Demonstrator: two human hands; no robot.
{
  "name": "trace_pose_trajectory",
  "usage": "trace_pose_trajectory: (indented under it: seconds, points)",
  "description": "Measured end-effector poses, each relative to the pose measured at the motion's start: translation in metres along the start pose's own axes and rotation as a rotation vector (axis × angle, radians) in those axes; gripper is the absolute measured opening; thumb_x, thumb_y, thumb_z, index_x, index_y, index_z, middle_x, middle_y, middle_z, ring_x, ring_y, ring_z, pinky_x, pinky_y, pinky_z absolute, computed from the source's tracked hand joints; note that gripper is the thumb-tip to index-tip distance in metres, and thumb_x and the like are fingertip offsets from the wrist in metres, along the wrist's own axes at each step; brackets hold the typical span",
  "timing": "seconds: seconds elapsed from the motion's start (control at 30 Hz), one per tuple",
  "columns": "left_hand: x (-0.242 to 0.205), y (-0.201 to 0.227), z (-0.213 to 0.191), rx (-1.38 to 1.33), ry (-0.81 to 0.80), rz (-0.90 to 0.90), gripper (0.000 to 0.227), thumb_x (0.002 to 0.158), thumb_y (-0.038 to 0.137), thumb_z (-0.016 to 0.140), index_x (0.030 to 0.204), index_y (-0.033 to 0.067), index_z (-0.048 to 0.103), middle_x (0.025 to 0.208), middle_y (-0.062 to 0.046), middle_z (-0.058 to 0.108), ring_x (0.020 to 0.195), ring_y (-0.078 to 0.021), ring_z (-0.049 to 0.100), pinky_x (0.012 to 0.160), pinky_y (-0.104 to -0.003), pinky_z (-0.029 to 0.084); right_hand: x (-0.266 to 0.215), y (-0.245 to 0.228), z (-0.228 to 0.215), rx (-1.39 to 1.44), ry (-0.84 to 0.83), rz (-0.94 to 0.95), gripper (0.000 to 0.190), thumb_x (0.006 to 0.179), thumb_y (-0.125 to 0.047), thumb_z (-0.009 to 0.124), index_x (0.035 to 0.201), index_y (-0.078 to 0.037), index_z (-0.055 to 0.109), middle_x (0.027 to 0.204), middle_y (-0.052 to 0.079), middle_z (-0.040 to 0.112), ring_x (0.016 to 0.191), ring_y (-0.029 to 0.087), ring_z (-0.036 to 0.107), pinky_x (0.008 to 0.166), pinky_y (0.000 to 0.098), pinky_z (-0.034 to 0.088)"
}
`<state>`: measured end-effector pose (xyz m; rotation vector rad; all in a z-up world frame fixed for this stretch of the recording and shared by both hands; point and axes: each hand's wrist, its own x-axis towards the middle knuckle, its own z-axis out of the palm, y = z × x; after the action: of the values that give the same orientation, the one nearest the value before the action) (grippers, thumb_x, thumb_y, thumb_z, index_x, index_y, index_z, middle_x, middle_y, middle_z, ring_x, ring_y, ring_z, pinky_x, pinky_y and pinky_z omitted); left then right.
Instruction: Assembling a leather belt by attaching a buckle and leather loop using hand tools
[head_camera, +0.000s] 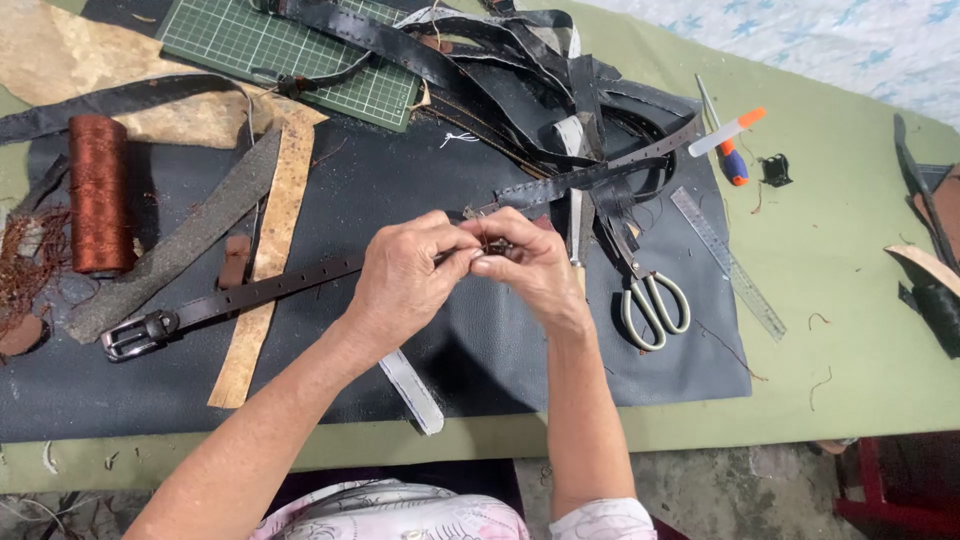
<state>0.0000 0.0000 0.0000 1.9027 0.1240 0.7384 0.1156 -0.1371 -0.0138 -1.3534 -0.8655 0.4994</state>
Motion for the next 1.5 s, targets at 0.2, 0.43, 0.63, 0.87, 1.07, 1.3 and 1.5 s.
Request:
trace_pose_trajectory:
  seconds: [0.2, 0.43, 0.63, 0.87, 1.07, 1.3, 1.5]
  points:
    - [0.001, 0.006, 0.002, -0.185, 0.042, -0.167, 0.008, 0.091, 0.003, 0.072, 0.086, 0.0084, 0.076, 0.064, -0.007, 0.065, 0.051, -0.0094, 0.063, 0.046, -0.021, 0.054, 0.008, -0.021, -0.001, -0.355, 0.128, -0.323, 0.012, 0.084, -0.017, 0.084, 0.096, -0.014, 0.083, 0.101, 0.007, 0.07, 0.074, 0.009, 0.048, 0.063, 0.0208, 0.043]
    - [-0.005, 0.007, 0.015, -0.44, 0.165, -0.262, 0.005, 0.093, 0.003, 0.071, 0.095, -0.0013, 0.074, 0.074, -0.015, 0.072, 0.063, -0.0154, 0.072, 0.052, -0.026, 0.063, -0.004, 0.002, 0.015, -0.269, 0.386, -0.387, 0.005, 0.088, -0.009, 0.081, 0.093, -0.01, 0.079, 0.099, 0.005, 0.059, 0.082, 0.008, 0.053, 0.067, 0.0202, 0.047]
    - [-0.007, -0.004, 0.027, -0.698, 0.194, -0.479, 0.012, 0.099, 0.011, 0.066, 0.096, 0.0028, 0.075, 0.075, -0.009, 0.071, 0.067, -0.0107, 0.07, 0.058, -0.022, 0.063, -0.002, 0.03, 0.023, 0.031, 0.447, -0.321, 0.005, 0.091, -0.01, 0.076, 0.094, -0.006, 0.075, 0.09, 0.005, 0.056, 0.079, 0.008, 0.05, 0.061, 0.0195, 0.044]
    - [-0.008, 0.001, 0.022, -0.69, 0.141, -0.462, 0.028, 0.089, 0.004, 0.076, 0.116, 0.0041, 0.073, 0.099, -0.005, 0.064, 0.09, -0.0098, 0.064, 0.076, -0.027, 0.063, -0.002, 0.043, 0.025, 0.291, 0.351, -0.13, 0.003, 0.096, -0.006, 0.067, 0.095, -0.003, 0.067, 0.096, 0.007, 0.059, 0.088, 0.011, 0.055, 0.073, 0.0205, 0.044]
    - [-0.004, -0.005, 0.011, -0.393, 0.17, -0.325, 0.017, 0.088, 0.009, 0.081, 0.105, 0.006, 0.076, 0.085, -0.004, 0.067, 0.078, -0.0075, 0.064, 0.069, -0.022, 0.059, -0.002, 0.063, 0.016, 0.336, 0.254, -0.051, 0.007, 0.104, -0.011, 0.056, 0.1, -0.007, 0.06, 0.097, 0.007, 0.061, 0.095, 0.014, 0.059, 0.084, 0.029, 0.049]
    - [0.0, -0.009, 0.002, -0.291, 0.132, -0.199, 0.011, 0.097, 0.009, 0.071, 0.105, 0.0033, 0.077, 0.079, -0.007, 0.064, 0.064, -0.0087, 0.063, 0.053, -0.021, 0.057, 0.0, 0.054, 0.022, 0.315, 0.288, -0.059, 0.022, 0.105, -0.016, 0.054, 0.086, -0.005, 0.053, 0.084, 0.007, 0.05, 0.079, 0.011, 0.048, 0.067, 0.0197, 0.044]
    - [0.001, -0.006, 0.0, -0.373, 0.116, -0.218, 0.014, 0.1, 0.008, 0.066, 0.106, 0.0009, 0.076, 0.076, -0.007, 0.059, 0.05, -0.0076, 0.059, 0.043, -0.02, 0.055, -0.006, 0.064, 0.02, 0.417, 0.379, 0.109, 0.014, 0.099, -0.014, 0.067, 0.091, -0.005, 0.06, 0.081, 0.004, 0.059, 0.065, 0.006, 0.059, 0.054, 0.0138, 0.052]
